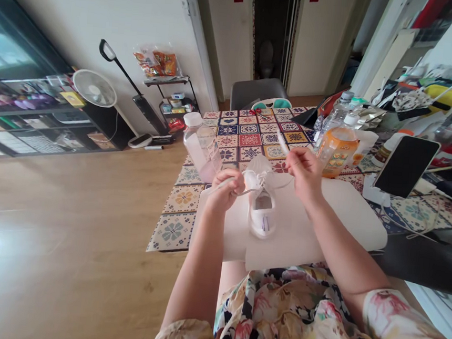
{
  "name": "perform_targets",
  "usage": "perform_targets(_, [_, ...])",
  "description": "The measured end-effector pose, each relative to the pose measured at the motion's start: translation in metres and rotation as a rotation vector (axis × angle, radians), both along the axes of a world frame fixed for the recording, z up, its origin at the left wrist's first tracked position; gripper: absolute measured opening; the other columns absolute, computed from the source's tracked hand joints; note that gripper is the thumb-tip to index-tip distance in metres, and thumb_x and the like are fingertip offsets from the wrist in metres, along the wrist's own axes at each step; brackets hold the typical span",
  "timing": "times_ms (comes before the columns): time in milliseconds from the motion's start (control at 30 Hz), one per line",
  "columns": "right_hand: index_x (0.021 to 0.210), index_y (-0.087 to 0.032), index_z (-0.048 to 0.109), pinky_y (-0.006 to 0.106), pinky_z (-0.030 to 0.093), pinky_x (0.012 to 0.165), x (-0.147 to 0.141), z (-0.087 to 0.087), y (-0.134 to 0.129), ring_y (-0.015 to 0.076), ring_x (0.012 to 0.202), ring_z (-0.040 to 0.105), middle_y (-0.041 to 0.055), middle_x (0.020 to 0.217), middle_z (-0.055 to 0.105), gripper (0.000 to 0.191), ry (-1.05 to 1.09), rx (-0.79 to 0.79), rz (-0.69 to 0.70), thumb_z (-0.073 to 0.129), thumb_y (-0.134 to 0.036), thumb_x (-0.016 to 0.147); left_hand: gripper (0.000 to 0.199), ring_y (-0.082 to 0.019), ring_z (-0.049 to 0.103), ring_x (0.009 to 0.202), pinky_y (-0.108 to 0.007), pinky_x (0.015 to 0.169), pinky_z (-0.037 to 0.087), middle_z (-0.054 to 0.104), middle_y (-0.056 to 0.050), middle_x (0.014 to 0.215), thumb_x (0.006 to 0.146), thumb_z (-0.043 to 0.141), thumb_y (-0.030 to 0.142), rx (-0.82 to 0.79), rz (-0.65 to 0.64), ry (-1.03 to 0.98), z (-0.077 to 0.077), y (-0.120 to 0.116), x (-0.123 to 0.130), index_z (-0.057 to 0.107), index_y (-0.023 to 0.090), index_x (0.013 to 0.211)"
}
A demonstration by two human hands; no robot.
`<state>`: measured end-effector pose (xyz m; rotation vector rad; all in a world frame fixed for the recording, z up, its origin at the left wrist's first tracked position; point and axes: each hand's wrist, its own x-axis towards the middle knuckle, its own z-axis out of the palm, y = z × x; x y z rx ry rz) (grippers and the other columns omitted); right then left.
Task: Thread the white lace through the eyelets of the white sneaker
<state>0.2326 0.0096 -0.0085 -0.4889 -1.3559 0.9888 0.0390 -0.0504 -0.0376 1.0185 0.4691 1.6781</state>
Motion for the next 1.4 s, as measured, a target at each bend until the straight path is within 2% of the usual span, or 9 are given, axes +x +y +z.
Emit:
perform_targets(133, [0.085,-0.022,0.064,0.027,0.043,0.063,-0.016,-0.016,-0.008,0.0135,0.067,0.056,0.0008,0.074,0.064,0.016,-0.469,0.329,-0.013,0.059,-0.037,0.091,0.037,-0.003,0.039,0.043,-0.017,0.04,0.027,0.055,0.004,0.056,0.058,0.089,0.035,-0.167,-0.022,0.256,-0.004,0.006,0.01,0.074,0.016,0.086])
perform_targets(267, [0.091,-0.024,0.065,0.03,0.046,0.067,-0.019,-0.023,-0.012,0.0157,0.07,0.059,0.0037,0.08,0.067,0.016,-0.593,0.461,0.03,0.053,-0.033,0.093,0.033,-0.004,0.042,0.041,-0.018,0.04,0.029,0.057,0.003,0.051,0.056,0.089,0.037,-0.179,0.098,0.283,-0.007,0.01,0.014,0.07,0.015,0.072])
perform_targets(400, [0.092,-0.023,0.064,0.03,0.046,0.066,-0.018,-0.021,-0.015,0.016,0.069,0.059,0.0041,0.081,0.068,0.018,-0.587,0.397,0.045,0.054,-0.038,0.092,0.033,-0.005,0.045,0.041,-0.018,0.04,0.031,0.056,0.004,0.049,0.057,0.088,0.037,-0.166,0.184,0.294,-0.008,0.01,0.014,0.064,0.015,0.063])
perform_targets(533, [0.083,-0.022,0.059,0.029,0.046,0.064,-0.021,-0.02,-0.016,0.0153,0.069,0.061,0.0026,0.076,0.066,0.027,-0.425,0.146,0.035,0.053,-0.046,0.092,0.031,-0.005,0.046,0.046,-0.019,0.044,0.036,0.058,0.003,0.056,0.058,0.088,0.036,-0.151,0.144,0.37,-0.006,0.007,0.016,0.065,0.015,0.064])
perform_targets(733, [0.102,-0.025,0.036,0.026,0.043,0.055,-0.028,-0.027,-0.008,0.0123,0.055,0.057,-0.0063,0.066,0.061,0.051,-0.212,-0.1,0.092,0.074,-0.046,0.075,0.029,-0.009,0.054,0.059,-0.023,0.056,0.044,0.062,0.0,0.065,0.058,0.088,0.035,-0.094,0.173,0.432,-0.002,0.001,0.019,0.068,0.015,0.065])
perform_targets(833, [0.106,-0.026,0.033,0.025,0.041,0.054,-0.027,-0.027,-0.008,0.0118,0.054,0.055,-0.0076,0.066,0.059,0.052,-0.2,-0.065,0.066,0.074,-0.042,0.077,0.028,-0.01,0.056,0.063,-0.025,0.063,0.046,0.063,0.0,0.066,0.06,0.087,0.036,-0.044,0.204,0.447,-0.002,0.001,0.019,0.068,0.016,0.064])
perform_targets(1000, [0.086,-0.022,0.054,0.029,0.041,0.062,-0.019,-0.019,-0.013,0.0142,0.065,0.054,0.0003,0.072,0.058,0.013,-0.503,0.168,0.037,0.056,-0.033,0.09,0.026,-0.012,0.057,0.068,-0.025,0.065,0.046,0.062,-0.001,0.071,0.066,0.084,0.038,0.026,0.292,0.471,-0.004,0.005,0.018,0.067,0.017,0.067])
perform_targets(1200, [0.08,-0.021,0.056,0.03,0.044,0.07,-0.017,-0.018,-0.014,0.0181,0.079,0.056,0.0034,0.083,0.058,0.006,-0.668,0.343,0.065,0.055,-0.015,0.079,0.029,-0.011,0.056,0.066,-0.023,0.063,0.043,0.061,0.0,0.07,0.069,0.08,0.041,-0.033,0.305,0.457,-0.006,0.007,0.016,0.064,0.017,0.072])
perform_targets(1400, [0.1,-0.024,0.059,0.032,0.047,0.075,-0.02,-0.023,-0.016,0.0205,0.088,0.06,0.0058,0.095,0.064,0.015,-0.663,0.395,-0.009,0.059,-0.021,0.086,0.033,-0.009,0.054,0.059,-0.022,0.059,0.042,0.062,0.002,0.064,0.063,0.084,0.041,-0.114,0.287,0.362,-0.007,0.008,0.016,0.063,0.016,0.069])
